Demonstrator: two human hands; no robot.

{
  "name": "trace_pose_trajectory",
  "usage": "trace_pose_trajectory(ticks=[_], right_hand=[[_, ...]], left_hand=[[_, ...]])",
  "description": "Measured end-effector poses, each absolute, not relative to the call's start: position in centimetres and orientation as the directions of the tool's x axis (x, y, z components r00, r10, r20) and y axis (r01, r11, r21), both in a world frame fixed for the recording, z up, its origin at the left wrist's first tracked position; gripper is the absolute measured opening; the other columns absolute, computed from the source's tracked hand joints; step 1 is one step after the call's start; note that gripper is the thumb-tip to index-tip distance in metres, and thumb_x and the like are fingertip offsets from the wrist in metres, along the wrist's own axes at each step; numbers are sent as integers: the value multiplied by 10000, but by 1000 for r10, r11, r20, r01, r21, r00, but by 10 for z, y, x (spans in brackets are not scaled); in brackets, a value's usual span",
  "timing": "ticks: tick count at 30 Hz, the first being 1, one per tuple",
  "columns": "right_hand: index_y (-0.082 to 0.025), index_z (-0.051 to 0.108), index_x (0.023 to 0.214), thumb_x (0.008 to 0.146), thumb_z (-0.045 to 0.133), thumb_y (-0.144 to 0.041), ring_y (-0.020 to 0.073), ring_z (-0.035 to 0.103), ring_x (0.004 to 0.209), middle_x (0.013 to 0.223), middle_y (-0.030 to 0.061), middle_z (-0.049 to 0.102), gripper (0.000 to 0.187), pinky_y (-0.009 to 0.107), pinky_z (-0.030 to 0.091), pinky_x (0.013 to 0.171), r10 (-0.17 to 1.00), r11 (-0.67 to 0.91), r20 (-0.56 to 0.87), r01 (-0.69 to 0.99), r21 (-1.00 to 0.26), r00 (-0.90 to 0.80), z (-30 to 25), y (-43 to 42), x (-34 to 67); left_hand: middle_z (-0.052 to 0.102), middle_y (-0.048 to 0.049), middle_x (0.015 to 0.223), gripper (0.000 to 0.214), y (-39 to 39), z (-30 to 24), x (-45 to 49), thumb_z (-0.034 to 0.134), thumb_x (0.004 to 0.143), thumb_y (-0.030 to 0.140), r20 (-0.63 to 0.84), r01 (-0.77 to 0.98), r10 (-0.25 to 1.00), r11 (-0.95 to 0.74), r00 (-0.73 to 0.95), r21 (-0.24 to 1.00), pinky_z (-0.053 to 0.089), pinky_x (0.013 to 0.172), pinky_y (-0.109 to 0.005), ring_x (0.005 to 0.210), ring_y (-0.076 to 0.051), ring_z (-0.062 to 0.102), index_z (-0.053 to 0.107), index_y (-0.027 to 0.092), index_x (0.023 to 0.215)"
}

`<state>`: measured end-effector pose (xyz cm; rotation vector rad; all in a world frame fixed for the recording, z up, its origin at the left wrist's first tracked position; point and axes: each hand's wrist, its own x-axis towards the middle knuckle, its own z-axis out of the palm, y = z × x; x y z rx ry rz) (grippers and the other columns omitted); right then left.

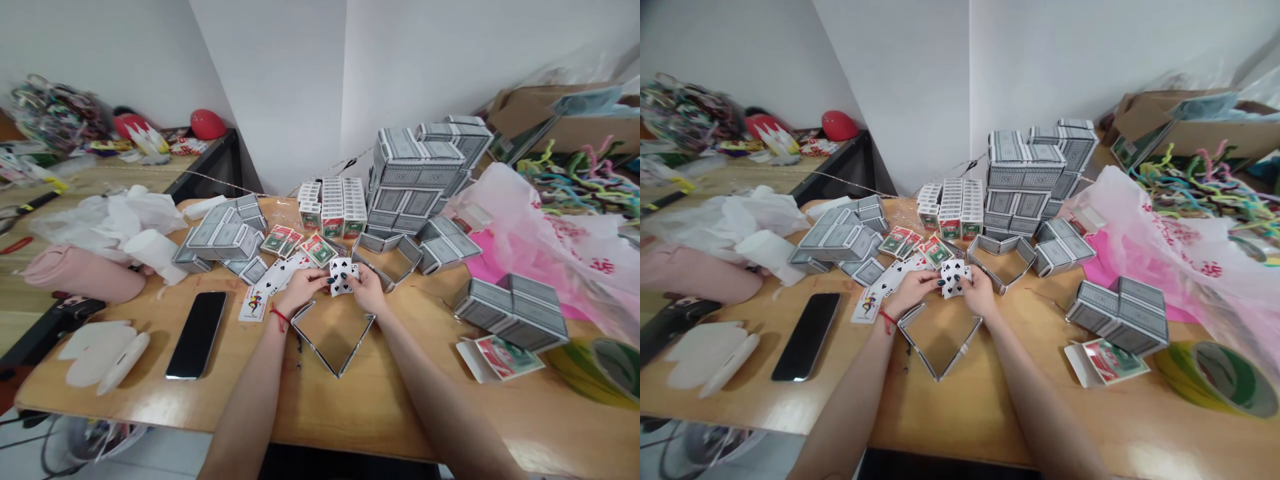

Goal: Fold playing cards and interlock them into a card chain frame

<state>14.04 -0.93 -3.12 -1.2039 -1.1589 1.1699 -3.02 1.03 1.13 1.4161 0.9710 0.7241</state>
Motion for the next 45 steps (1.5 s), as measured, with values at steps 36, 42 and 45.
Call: trace_pose_trajectory(ticks=[36, 42, 45], right_hand=[[-201, 454, 793, 689, 592, -453, 130, 550, 400, 547, -24, 609, 305, 262, 468, 390, 975, -160, -135, -137, -978, -178, -3, -24, 129], [-190, 483, 787, 694, 591, -473, 140, 573, 446, 586, -7, 627, 317, 277, 476, 434, 987, -108, -83, -186, -977, -140, -1, -22, 132], [-183, 502, 788, 707, 578, -478, 138, 569, 456, 616, 11, 635, 316, 276, 474, 435, 993, -77, -59, -185, -980, -99, 0, -21, 133]], left_hand=[[395, 47, 522, 279, 10, -6, -13, 469, 768, 361, 85, 303, 987, -124, 139, 945, 294, 466, -185, 508, -69, 366, 409, 161, 583], [435, 38, 512, 353, 10, 0, -17, 457, 774, 459, -6, 191, 976, -36, 218, 981, 310, 446, -195, 475, -72, 405, 428, 158, 592], [485, 30, 557, 288, 11, 5, -22, 502, 756, 422, -71, 77, 926, 45, 372, 996, 369, 471, -201, 491, -86, 481, 466, 154, 655]])
